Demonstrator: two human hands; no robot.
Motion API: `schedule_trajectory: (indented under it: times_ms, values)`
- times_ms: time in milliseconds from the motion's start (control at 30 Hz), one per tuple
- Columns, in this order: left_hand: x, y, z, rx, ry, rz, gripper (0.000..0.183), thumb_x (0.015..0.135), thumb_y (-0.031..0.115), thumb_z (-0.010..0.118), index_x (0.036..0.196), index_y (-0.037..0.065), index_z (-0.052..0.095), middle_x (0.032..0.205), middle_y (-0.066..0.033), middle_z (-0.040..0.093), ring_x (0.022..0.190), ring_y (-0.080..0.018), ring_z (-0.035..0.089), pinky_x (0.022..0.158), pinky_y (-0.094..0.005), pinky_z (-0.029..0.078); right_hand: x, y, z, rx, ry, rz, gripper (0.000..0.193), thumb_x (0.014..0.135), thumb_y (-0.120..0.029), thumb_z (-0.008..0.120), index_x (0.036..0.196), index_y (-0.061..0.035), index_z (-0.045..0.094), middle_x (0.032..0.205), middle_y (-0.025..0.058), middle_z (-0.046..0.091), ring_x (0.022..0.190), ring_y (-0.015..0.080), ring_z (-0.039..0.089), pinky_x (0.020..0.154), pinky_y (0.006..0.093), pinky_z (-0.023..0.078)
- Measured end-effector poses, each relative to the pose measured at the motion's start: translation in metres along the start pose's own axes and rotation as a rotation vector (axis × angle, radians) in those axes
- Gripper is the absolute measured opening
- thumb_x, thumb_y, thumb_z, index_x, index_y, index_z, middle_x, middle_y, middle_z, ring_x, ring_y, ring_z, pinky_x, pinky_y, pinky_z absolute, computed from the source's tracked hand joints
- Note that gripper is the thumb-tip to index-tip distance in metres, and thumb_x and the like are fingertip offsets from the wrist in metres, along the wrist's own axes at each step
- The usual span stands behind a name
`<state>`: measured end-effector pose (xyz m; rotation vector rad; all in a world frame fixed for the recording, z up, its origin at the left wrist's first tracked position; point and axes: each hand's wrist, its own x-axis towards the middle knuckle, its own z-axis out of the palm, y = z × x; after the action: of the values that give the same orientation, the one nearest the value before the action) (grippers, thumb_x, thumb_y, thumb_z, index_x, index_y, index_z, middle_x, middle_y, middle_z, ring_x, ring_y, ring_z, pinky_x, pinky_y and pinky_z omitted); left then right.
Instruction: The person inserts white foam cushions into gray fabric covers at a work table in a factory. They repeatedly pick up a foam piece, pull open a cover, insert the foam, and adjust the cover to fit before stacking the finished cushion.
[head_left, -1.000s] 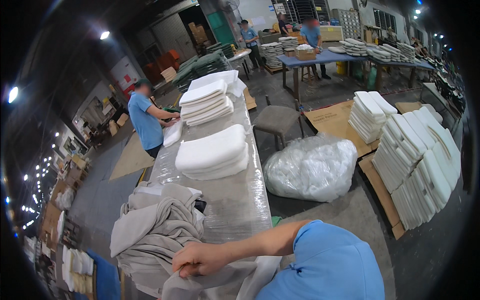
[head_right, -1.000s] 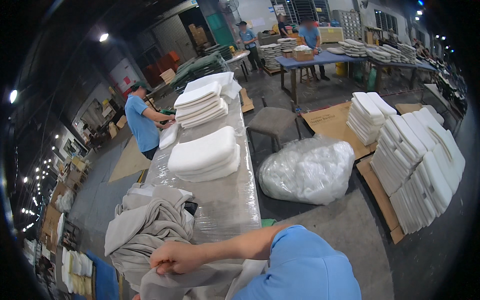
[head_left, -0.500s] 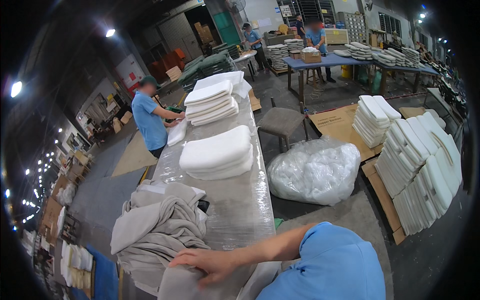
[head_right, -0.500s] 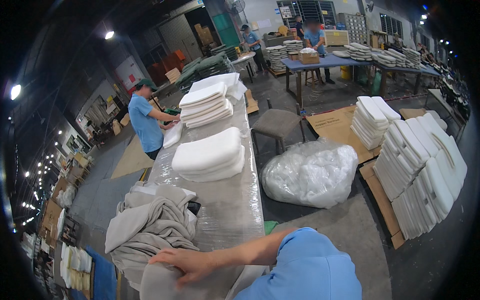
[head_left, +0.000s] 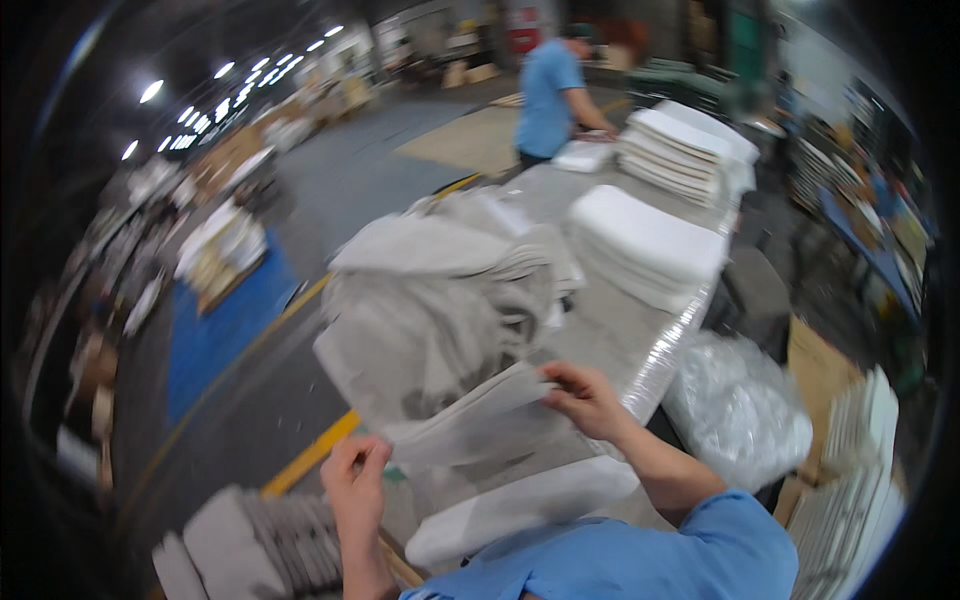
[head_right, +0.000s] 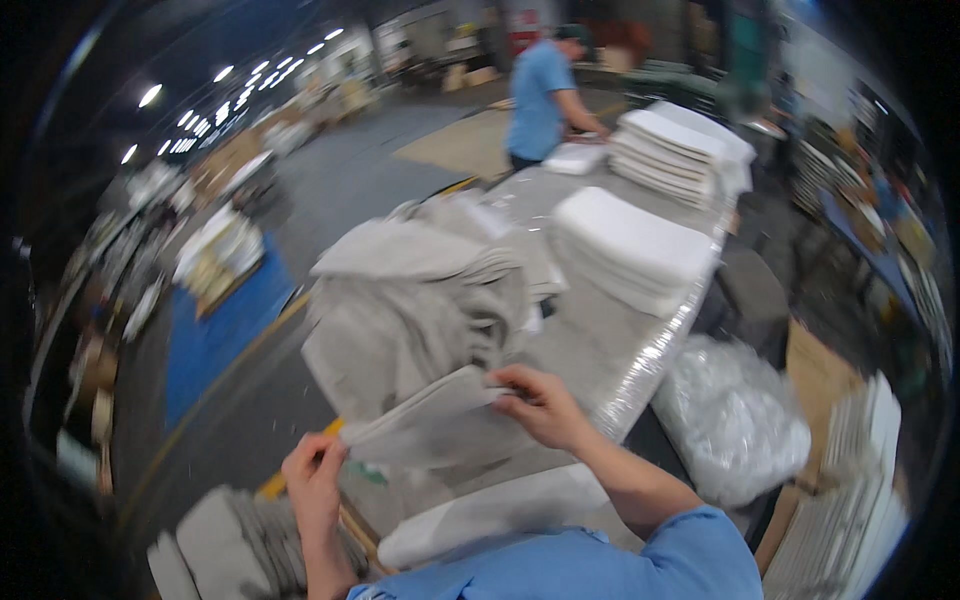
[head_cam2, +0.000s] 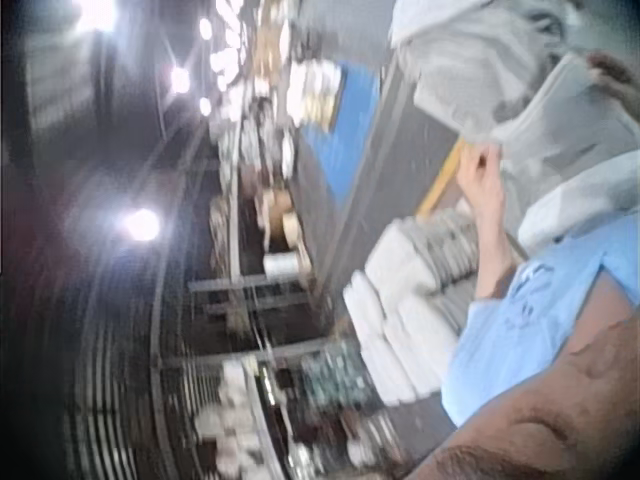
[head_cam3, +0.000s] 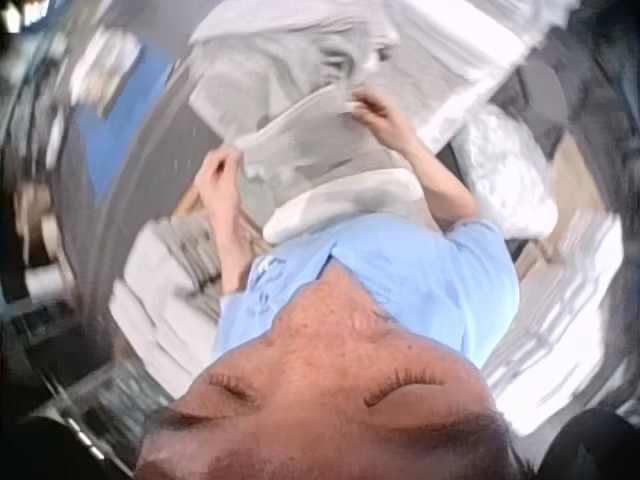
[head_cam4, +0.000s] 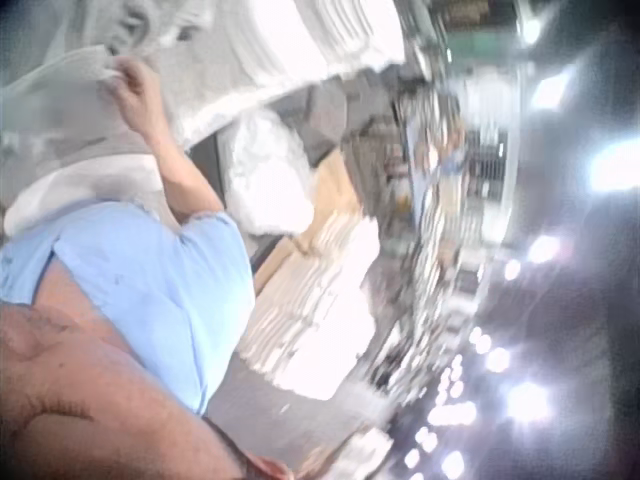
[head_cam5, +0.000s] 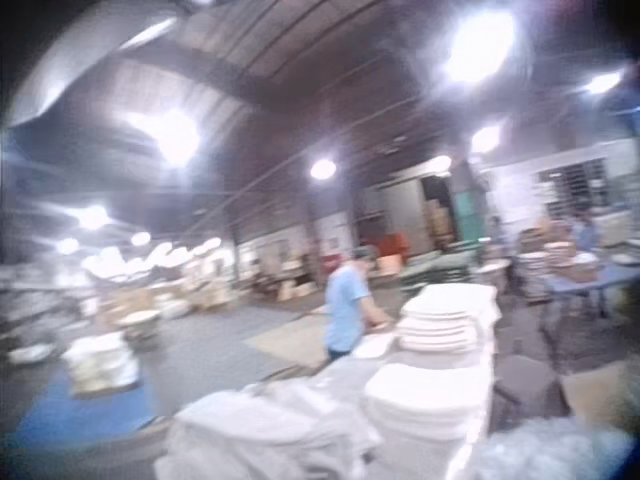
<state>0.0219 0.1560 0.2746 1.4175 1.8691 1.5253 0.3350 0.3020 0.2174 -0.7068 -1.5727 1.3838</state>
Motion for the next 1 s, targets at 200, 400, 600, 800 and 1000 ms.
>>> schedule_trajectory:
  times_ms: [200,400,600,800,1000]
  values:
    - [-0.022,-0.027,0.002,-0.545,-0.148,-0.448,0.015,0.091,0.007,0.076,0.105,0.002,0.078,0.091,0.0001,0.071,0.080,-0.0086,0.060,0.076,-0.0254,0.047,0.001,0.008,0.020,-0.055,-0.028,0.058,0.020,0.099,-0.008,0.071,0.118,-0.0003,0.069,0.097,-0.0022,0.069,0.090,0.0058,0.059,0.082,0.0237,0.049]
    - [-0.053,-0.056,0.015,-1.111,-0.409,-0.531,0.040,0.095,0.005,0.068,0.135,0.000,0.067,0.113,-0.0046,0.074,0.101,-0.0126,0.067,0.092,-0.0273,0.051,-0.006,0.017,0.016,0.007,-0.049,0.027,0.020,0.103,-0.017,0.070,0.115,-0.0017,0.071,0.099,-0.0035,0.067,0.091,0.0055,0.058,0.082,0.0227,0.047]
    - [-0.047,-0.033,0.033,-1.412,-0.555,-0.519,0.043,0.096,0.002,0.063,0.138,-0.002,0.064,0.125,-0.0079,0.070,0.112,-0.0167,0.066,0.100,-0.0312,0.050,-0.003,0.016,0.002,0.184,0.025,-0.036,0.026,0.106,-0.025,0.065,0.120,-0.0033,0.069,0.108,-0.0019,0.070,0.096,0.0073,0.061,0.089,0.0246,0.046]
    - [-0.042,-0.043,0.049,-0.942,-0.627,-0.486,0.047,0.095,0.004,0.067,0.141,-0.002,0.060,0.134,-0.0067,0.066,0.117,-0.0141,0.063,0.106,-0.0312,0.046,-0.011,0.020,-0.013,0.184,0.052,-0.007,0.038,0.104,-0.025,0.068,0.134,-0.0013,0.065,0.122,0.0034,0.072,0.111,0.0118,0.065,0.100,0.0288,0.048]
    - [-0.040,-0.023,0.050,-1.361,-0.604,-0.424,0.048,0.099,0.010,0.066,0.144,-0.001,0.055,0.135,-0.0074,0.066,0.124,-0.0179,0.062,0.108,-0.0361,0.049,-0.023,0.022,-0.024,0.149,0.061,-0.026,0.037,0.104,-0.027,0.069,0.130,-0.0011,0.065,0.118,0.0012,0.072,0.109,0.0096,0.064,0.097,0.0278,0.048]
